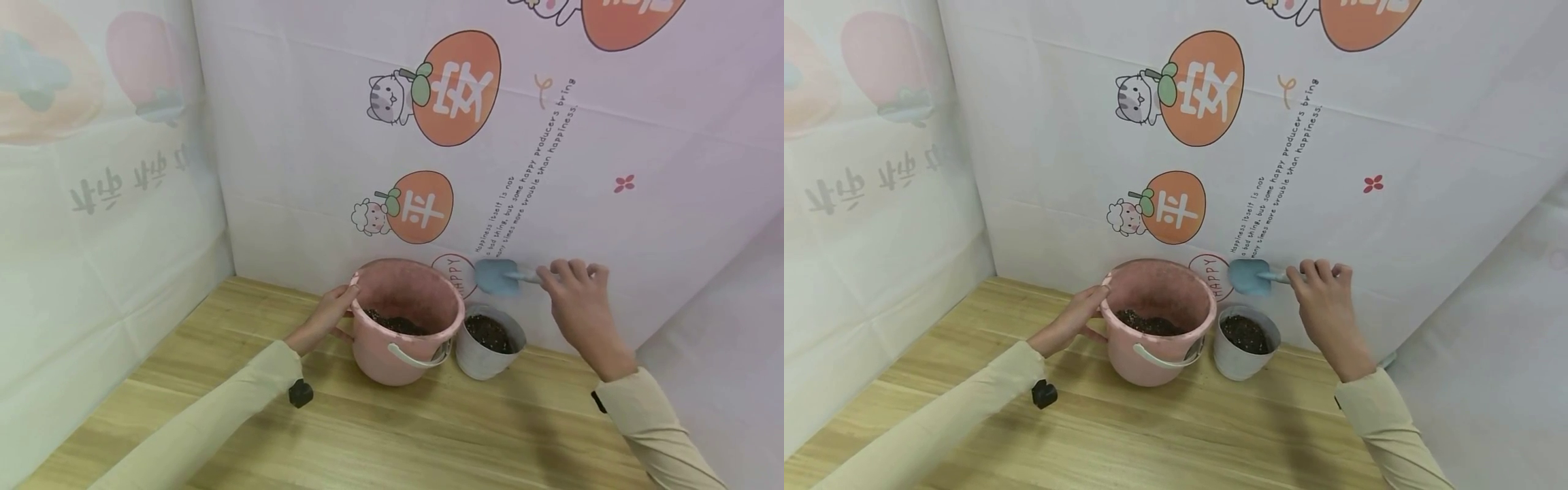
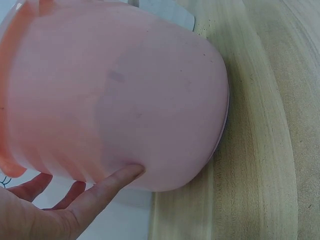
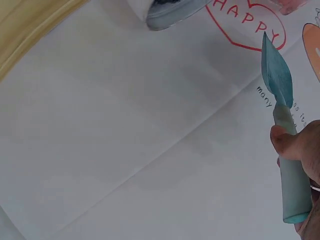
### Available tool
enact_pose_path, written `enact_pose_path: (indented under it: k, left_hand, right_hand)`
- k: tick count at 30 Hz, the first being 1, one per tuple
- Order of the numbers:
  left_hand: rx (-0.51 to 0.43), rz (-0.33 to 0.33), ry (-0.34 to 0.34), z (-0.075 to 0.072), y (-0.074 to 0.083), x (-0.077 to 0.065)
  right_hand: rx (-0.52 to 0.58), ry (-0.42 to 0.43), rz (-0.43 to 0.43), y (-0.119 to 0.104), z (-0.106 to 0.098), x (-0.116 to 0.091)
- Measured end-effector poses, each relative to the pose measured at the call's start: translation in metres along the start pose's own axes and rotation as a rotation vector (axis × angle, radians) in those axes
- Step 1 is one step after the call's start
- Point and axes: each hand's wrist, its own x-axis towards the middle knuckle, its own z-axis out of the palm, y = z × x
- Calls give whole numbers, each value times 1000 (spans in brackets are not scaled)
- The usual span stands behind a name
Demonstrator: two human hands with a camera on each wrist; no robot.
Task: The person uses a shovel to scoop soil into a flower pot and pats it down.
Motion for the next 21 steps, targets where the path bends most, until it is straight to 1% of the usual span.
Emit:
enact_pose_path:
  k: [4, 9, 12, 17, 21]
  left_hand:
    - [6, 7, -3, 0, 0, 0]
    - [-22, 0, 8, -1, -1, 1]
    - [-28, -2, 18, -1, -2, 1]
    - [-26, -2, 9, -1, -2, 1]
    - [-23, 5, -9, 0, -2, 2]
  right_hand:
    - [23, 44, 23, -10, 2, 10]
    - [55, 23, 47, -27, 4, 24]
    - [55, 24, 11, -38, 5, 30]
    - [23, 45, -61, -50, 9, 40]
    - [-10, 19, -100, -57, 15, 47]
